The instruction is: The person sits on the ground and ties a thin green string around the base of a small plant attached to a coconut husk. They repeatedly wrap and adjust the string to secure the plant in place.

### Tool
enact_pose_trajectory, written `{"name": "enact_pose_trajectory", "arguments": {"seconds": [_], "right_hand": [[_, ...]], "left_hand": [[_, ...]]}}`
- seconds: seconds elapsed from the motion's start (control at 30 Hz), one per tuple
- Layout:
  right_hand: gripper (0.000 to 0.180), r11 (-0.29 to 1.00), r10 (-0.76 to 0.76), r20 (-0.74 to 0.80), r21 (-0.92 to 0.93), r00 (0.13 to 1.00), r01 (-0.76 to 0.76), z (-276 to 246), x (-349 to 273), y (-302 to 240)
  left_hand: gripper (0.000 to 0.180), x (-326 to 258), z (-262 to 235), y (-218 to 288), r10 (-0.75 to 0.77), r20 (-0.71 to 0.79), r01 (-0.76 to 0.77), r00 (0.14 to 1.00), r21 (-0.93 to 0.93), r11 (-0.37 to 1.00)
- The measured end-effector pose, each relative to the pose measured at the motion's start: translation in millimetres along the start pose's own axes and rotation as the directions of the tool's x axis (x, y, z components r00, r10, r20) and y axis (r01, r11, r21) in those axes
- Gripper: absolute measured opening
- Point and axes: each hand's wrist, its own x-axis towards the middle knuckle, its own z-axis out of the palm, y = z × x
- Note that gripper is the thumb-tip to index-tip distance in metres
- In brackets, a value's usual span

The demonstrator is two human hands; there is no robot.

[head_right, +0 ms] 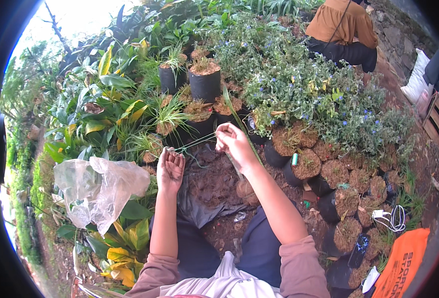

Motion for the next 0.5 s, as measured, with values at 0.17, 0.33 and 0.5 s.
{"name": "enact_pose_trajectory", "arguments": {"seconds": [0.17,0.33,0.5], "right_hand": [[0.004,0.992,0.017,-0.083,0.124,0.996,-0.007,-10.9,-0.2,-11.2],[0.004,0.99,-0.021,-0.102,0.137,0.995,0.035,-11.4,-2.2,-14.4],[0.003,0.999,-0.042,-0.219,0.014,0.975,0.046,-6.4,-5.6,-18.9]], "left_hand": [[0.013,2.1,2.2,-4.6,-0.018,-0.043,0.018,0.999,0.004,1.0],[0.022,2.5,4.2,-10.4,0.064,-0.194,-0.03,0.979,0.17,0.985],[0.032,4.5,9.1,-13.3,0.33,-0.043,-0.244,0.943,0.583,0.775]]}}
